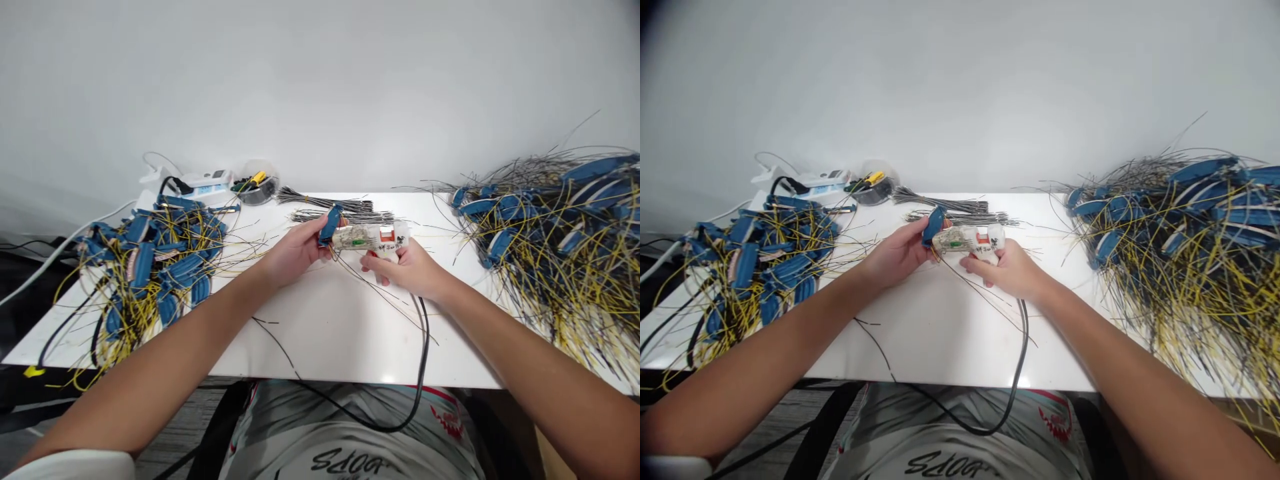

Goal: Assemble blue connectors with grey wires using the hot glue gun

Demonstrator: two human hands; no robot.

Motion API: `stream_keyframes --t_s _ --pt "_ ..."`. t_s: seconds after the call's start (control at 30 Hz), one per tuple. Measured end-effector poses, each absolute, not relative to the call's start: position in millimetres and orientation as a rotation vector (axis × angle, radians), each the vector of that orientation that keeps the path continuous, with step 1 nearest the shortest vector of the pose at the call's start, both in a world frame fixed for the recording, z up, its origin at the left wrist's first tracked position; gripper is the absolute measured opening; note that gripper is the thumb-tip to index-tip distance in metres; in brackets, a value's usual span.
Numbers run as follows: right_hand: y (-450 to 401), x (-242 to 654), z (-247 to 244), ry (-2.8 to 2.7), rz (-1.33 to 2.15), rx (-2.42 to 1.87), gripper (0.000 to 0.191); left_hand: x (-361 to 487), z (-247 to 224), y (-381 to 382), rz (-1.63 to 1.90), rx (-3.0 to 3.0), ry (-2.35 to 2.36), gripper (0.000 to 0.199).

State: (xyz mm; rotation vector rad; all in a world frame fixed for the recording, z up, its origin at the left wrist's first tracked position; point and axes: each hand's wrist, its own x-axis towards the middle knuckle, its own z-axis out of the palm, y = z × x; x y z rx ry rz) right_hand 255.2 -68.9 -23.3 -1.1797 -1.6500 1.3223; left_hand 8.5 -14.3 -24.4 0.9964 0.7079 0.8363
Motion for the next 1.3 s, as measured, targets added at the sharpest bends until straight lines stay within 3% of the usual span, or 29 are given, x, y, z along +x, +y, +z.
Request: stream_keyframes --t_s 1.3 --pt "-73.0 256.3 -17.6 -1.886 1.054 -1.130 0.023 9.5 -26.9 -12.8 0.858 1.103 0.664 0.042"
